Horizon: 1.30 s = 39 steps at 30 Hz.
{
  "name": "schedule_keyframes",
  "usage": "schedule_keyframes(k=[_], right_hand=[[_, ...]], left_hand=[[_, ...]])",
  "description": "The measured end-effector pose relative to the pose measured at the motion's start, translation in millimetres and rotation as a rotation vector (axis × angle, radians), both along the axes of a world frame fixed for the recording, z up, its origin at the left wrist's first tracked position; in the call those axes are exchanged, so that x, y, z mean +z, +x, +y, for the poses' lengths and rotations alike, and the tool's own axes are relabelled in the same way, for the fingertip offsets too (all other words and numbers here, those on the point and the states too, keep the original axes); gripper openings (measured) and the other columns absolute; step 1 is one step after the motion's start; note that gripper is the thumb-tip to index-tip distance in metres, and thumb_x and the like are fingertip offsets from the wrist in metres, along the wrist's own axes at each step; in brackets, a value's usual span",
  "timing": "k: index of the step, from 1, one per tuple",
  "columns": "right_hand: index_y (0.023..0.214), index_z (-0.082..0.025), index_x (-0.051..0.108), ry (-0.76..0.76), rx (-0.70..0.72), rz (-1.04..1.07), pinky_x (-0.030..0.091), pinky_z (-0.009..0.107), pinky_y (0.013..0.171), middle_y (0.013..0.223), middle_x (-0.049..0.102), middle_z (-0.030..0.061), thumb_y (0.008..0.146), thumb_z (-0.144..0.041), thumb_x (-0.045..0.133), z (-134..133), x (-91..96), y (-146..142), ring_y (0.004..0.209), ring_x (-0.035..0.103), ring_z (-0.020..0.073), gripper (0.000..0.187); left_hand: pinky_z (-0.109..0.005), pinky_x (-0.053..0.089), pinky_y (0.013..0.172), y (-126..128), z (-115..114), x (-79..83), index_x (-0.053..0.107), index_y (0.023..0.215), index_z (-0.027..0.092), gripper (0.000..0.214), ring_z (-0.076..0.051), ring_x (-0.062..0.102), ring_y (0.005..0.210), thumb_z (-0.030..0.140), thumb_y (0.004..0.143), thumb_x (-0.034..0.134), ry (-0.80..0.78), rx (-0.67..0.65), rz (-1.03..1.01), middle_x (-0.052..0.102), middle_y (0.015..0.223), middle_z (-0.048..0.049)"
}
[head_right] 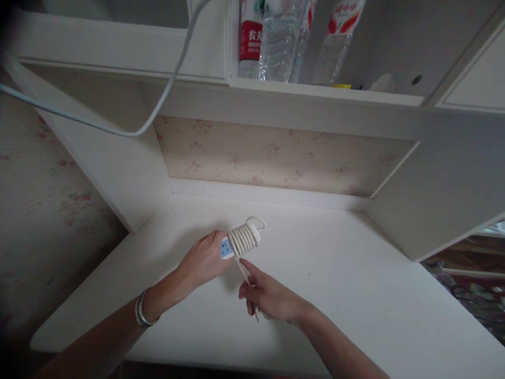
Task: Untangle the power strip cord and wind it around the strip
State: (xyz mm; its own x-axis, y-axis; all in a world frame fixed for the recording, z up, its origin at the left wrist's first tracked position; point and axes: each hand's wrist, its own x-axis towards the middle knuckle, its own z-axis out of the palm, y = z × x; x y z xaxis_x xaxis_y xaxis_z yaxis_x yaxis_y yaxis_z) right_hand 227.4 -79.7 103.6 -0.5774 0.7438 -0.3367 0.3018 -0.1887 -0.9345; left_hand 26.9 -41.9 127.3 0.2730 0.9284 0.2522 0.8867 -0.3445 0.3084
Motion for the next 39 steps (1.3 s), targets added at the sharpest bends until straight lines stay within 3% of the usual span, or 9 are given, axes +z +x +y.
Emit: schedule_keyframes(k=[3,5,9,12,15,27,30,35,39], right_hand=[[0.117,-0.019,0.053,-0.221,0.071,0.171,0.042,0.025,0.061,0.103,0.062,0.0074,0.083,-0.044,0.061,-4.0,9.2,6.1,0.073,0.064,0.0144,0.043],[0.107,-0.015,0.058,-0.231,0.128,0.249,0.045,0.029,0.071,0.11,0.062,0.0123,0.086,-0.051,0.054,-3.7,19.0,12.3,0.085,0.065,0.0181,0.042],[0.114,-0.018,0.056,0.03,0.225,0.251,0.046,0.03,0.072,0.112,0.062,0.0117,0.075,-0.052,0.069,2.3,37.6,17.2,0.078,0.062,0.0157,0.054],[0.089,-0.016,0.063,0.315,0.134,0.041,0.041,0.024,0.059,0.081,0.065,0.0035,0.074,-0.044,0.072,11.9,43.9,9.6,0.062,0.053,0.0112,0.033],[0.074,-0.016,0.061,0.392,0.028,-0.059,0.037,0.022,0.054,0.061,0.059,-0.0009,0.081,-0.046,0.063,23.6,43.8,0.6,0.056,0.05,0.0109,0.031],[0.071,-0.02,0.062,0.67,-0.158,-0.533,0.032,0.025,0.052,0.064,0.061,0.0017,0.079,-0.055,0.06,31.5,36.6,3.7,0.058,0.052,0.0144,0.036],[0.081,-0.02,0.059,0.729,-0.147,-0.503,0.037,0.025,0.059,0.074,0.064,0.0025,0.076,-0.056,0.064,31.0,32.3,10.4,0.065,0.056,0.0155,0.036],[0.103,-0.022,0.056,0.597,-0.079,-0.42,0.039,0.025,0.06,0.077,0.067,0.0008,0.082,-0.051,0.059,27.4,25.0,16.0,0.065,0.06,0.0153,0.036],[0.1,-0.024,0.065,0.588,-0.014,-0.395,0.042,0.026,0.061,0.077,0.069,0.001,0.084,-0.051,0.056,26.4,23.2,15.9,0.067,0.062,0.0158,0.032]], left_hand=[[-0.033,0.046,0.078,5.0,1.8,-9.9,0.051,0.102,0.017,0.027,-0.025,0.062,0.092,0.023,0.077,0.058,-0.034,-0.04,0.022,0.062,0.1,-0.0099],[-0.033,0.046,0.08,6.5,0.4,-11.3,0.051,0.105,0.017,0.031,-0.025,0.062,0.093,0.022,0.076,0.06,-0.049,-0.061,0.03,0.062,0.102,-0.0099],[-0.034,0.047,0.081,7.3,-3.5,-9.6,0.052,0.105,0.017,0.033,-0.025,0.061,0.094,0.025,0.075,0.061,-0.079,-0.095,0.045,0.062,0.102,-0.01],[-0.035,0.048,0.081,10.0,-9.2,-10.2,0.055,0.102,0.017,0.027,-0.025,0.062,0.092,0.027,0.077,0.058,-0.111,-0.19,0.052,0.065,0.099,-0.0092],[-0.033,0.049,0.081,14.7,-18.2,-11.9,0.06,0.097,0.02,0.02,-0.023,0.064,0.091,0.023,0.079,0.052,-0.148,-0.33,0.055,0.067,0.096,-0.0068],[-0.041,0.053,0.077,19.3,-41.0,-8.8,0.056,0.108,0.014,0.035,-0.029,0.067,0.086,0.022,0.074,0.053,-0.123,-0.356,0.128,0.071,0.095,-0.0111],[-0.04,0.053,0.077,18.8,-44.8,-7.6,0.057,0.105,0.016,0.031,-0.028,0.067,0.085,0.022,0.074,0.052,-0.134,-0.394,0.113,0.07,0.096,-0.0086],[-0.039,0.053,0.077,20.2,-48.1,-10.6,0.056,0.103,0.015,0.033,-0.027,0.067,0.084,0.017,0.071,0.051,-0.166,-0.392,0.129,0.07,0.095,-0.0093],[-0.037,0.052,0.078,22.0,-50.2,-13.4,0.055,0.103,0.016,0.032,-0.026,0.067,0.086,0.019,0.072,0.052,-0.21,-0.379,0.115,0.069,0.096,-0.0089]])
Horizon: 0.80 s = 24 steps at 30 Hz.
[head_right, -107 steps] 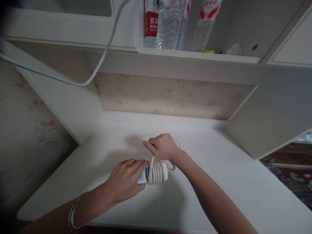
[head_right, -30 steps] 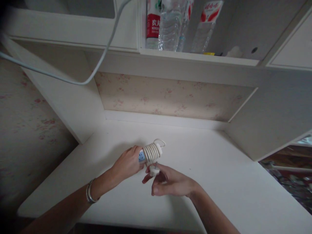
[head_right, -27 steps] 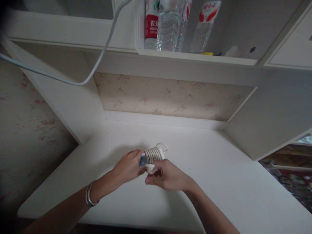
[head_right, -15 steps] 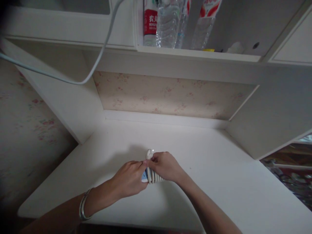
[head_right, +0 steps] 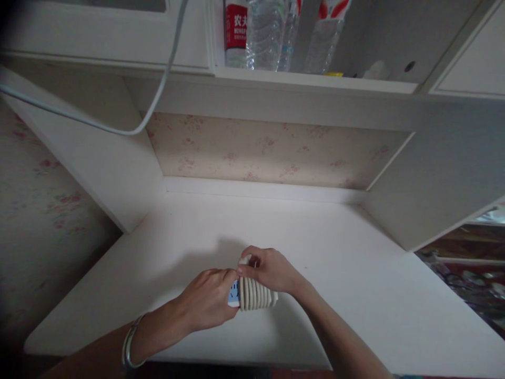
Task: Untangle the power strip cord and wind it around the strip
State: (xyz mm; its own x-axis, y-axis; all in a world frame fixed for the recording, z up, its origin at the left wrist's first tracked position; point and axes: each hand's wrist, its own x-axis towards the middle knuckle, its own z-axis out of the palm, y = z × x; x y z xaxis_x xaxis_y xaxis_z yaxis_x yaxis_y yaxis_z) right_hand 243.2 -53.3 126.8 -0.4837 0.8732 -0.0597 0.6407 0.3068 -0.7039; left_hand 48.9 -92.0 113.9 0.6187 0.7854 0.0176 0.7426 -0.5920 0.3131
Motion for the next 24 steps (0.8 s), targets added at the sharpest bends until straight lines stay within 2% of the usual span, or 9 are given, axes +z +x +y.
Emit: schedule_keyframes(k=[7,12,15,17,21,24], right_hand=[[0.11,-0.026,0.07,0.048,0.073,-0.105,0.046,0.031,0.073,0.103,0.072,0.0063,0.089,-0.052,0.047,3.0,-2.8,1.2,0.087,0.066,0.0228,0.041],[0.108,-0.026,0.071,0.079,0.106,-0.258,0.044,0.033,0.073,0.097,0.073,0.0077,0.09,-0.045,0.046,4.7,-4.9,-1.6,0.084,0.066,0.0248,0.036],[0.096,-0.024,0.072,0.15,0.082,-0.309,0.042,0.034,0.075,0.088,0.072,0.0091,0.093,-0.045,0.038,5.4,-3.0,-6.3,0.08,0.064,0.0236,0.04],[0.095,-0.024,0.071,0.218,0.065,-0.305,0.04,0.035,0.08,0.086,0.071,0.0087,0.096,-0.043,0.035,6.1,0.6,-9.5,0.082,0.063,0.0222,0.041],[0.102,-0.022,0.068,0.424,-0.082,-0.167,0.035,0.04,0.094,0.1,0.068,0.0086,0.095,-0.037,0.038,1.9,7.3,-12.2,0.097,0.058,0.0234,0.033],[0.096,-0.021,0.067,0.449,-0.369,0.07,0.041,0.038,0.085,0.096,0.067,0.0101,0.094,-0.042,0.042,-12.1,-1.4,-12.1,0.092,0.058,0.0239,0.032]], left_hand=[[-0.035,0.053,0.075,3.0,-5.1,-10.3,0.051,0.103,0.017,0.03,-0.026,0.068,0.086,0.019,0.074,0.052,-0.052,0.06,-0.034,0.069,0.095,-0.0103],[-0.035,0.053,0.075,5.0,-6.8,-15.1,0.048,0.111,0.018,0.039,-0.027,0.068,0.086,0.019,0.073,0.054,-0.065,0.076,-0.069,0.07,0.097,-0.0098],[-0.035,0.053,0.075,3.7,-3.4,-16.5,0.039,0.127,0.02,0.056,-0.026,0.068,0.088,0.02,0.074,0.056,-0.055,0.127,-0.111,0.07,0.101,-0.0088],[-0.037,0.053,0.077,1.6,0.3,-18.5,0.031,0.136,0.02,0.067,-0.027,0.067,0.091,0.021,0.074,0.056,-0.02,0.151,-0.129,0.069,0.106,-0.01],[-0.04,0.052,0.084,-4.6,8.5,-22.8,0.031,0.139,0.018,0.069,-0.028,0.065,0.099,0.027,0.075,0.057,0.042,0.222,-0.15,0.065,0.115,-0.0126],[-0.039,0.051,0.086,-8.5,14.7,-25.8,0.035,0.138,0.018,0.066,-0.027,0.065,0.099,0.031,0.077,0.058,0.05,0.333,-0.188,0.066,0.114,-0.0122]])
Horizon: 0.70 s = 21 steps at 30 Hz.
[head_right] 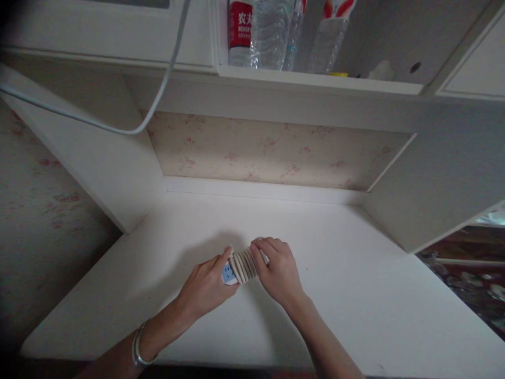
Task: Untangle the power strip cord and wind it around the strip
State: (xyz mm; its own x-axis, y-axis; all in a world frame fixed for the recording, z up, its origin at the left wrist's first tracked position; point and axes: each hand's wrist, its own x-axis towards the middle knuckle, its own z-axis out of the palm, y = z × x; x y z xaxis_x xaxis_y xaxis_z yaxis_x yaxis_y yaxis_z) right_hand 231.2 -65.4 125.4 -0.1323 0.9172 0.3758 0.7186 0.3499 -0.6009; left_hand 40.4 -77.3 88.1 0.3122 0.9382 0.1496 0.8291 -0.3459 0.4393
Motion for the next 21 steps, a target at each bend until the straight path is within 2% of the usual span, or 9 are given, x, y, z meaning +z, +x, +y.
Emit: schedule_keyframes(k=[2,4,6,9,11,14,21], right_hand=[[0.093,-0.021,0.064,-0.078,-0.162,0.253,0.045,0.034,0.07,0.085,0.066,0.0089,0.091,-0.048,0.044,-13.4,-16.4,-2.6,0.078,0.058,0.0221,0.034],[0.101,-0.02,0.06,-0.228,-0.245,0.48,0.045,0.032,0.06,0.082,0.066,0.0073,0.089,-0.053,0.046,-26.6,-38.2,-9.7,0.067,0.058,0.0201,0.038],[0.117,-0.02,0.051,-0.406,-0.218,0.66,0.047,0.032,0.06,0.095,0.067,0.009,0.086,-0.056,0.05,-36.8,-59.1,-20.9,0.071,0.061,0.0202,0.048],[0.136,-0.022,0.034,-0.587,-0.131,0.904,0.052,0.036,0.074,0.119,0.062,0.0119,0.083,-0.055,0.055,-43.9,-76.9,-38.8,0.094,0.064,0.0237,0.066],[0.141,-0.021,0.028,-0.602,-0.132,1.043,0.05,0.039,0.084,0.121,0.062,0.0117,0.083,-0.053,0.057,-43.9,-79.3,-46.5,0.104,0.061,0.0251,0.072],[0.139,-0.018,0.031,-0.566,-0.168,1.158,0.047,0.041,0.092,0.115,0.065,0.0112,0.083,-0.048,0.061,-40.8,-76.7,-48.6,0.105,0.061,0.026,0.071],[0.126,-0.02,0.049,-0.54,-0.008,1.211,0.049,0.036,0.083,0.117,0.065,0.0105,0.083,-0.039,0.063,-34.7,-68.2,-31.5,0.099,0.063,0.0251,0.049]], left_hand=[[-0.038,0.05,0.087,-0.6,4.1,-3.0,0.037,0.137,0.018,0.066,-0.027,0.065,0.1,0.034,0.078,0.059,0.008,0.074,-0.041,0.066,0.114,-0.0122],[-0.037,0.05,0.088,1.5,7.6,-7.2,0.037,0.137,0.017,0.066,-0.027,0.064,0.103,0.037,0.078,0.059,0.02,0.146,-0.105,0.066,0.115,-0.0125],[-0.036,0.05,0.088,6.4,9.6,-12.1,0.036,0.137,0.018,0.067,-0.026,0.064,0.104,0.037,0.078,0.06,0.029,0.207,-0.188,0.065,0.116,-0.0118],[-0.035,0.051,0.088,17.3,8.2,-19.2,0.035,0.138,0.019,0.068,-0.024,0.063,0.105,0.033,0.077,0.061,0.026,0.239,-0.288,0.065,0.118,-0.0106],[-0.035,0.051,0.089,24.9,4.5,-23.3,0.036,0.138,0.019,0.065,-0.024,0.063,0.106,0.03,0.078,0.059,0.012,0.221,-0.32,0.064,0.118,-0.0108],[-0.036,0.05,0.092,33.7,-2.4,-28.5,0.037,0.137,0.017,0.06,-0.023,0.061,0.109,0.031,0.082,0.055,0.002,0.196,-0.35,0.063,0.122,-0.0117],[-0.033,0.047,0.1,45.3,-10.0,-33.8,0.031,0.142,0.016,0.066,-0.021,0.055,0.118,0.03,0.082,0.054,0.011,0.1,-0.429,0.056,0.133,-0.0107]])
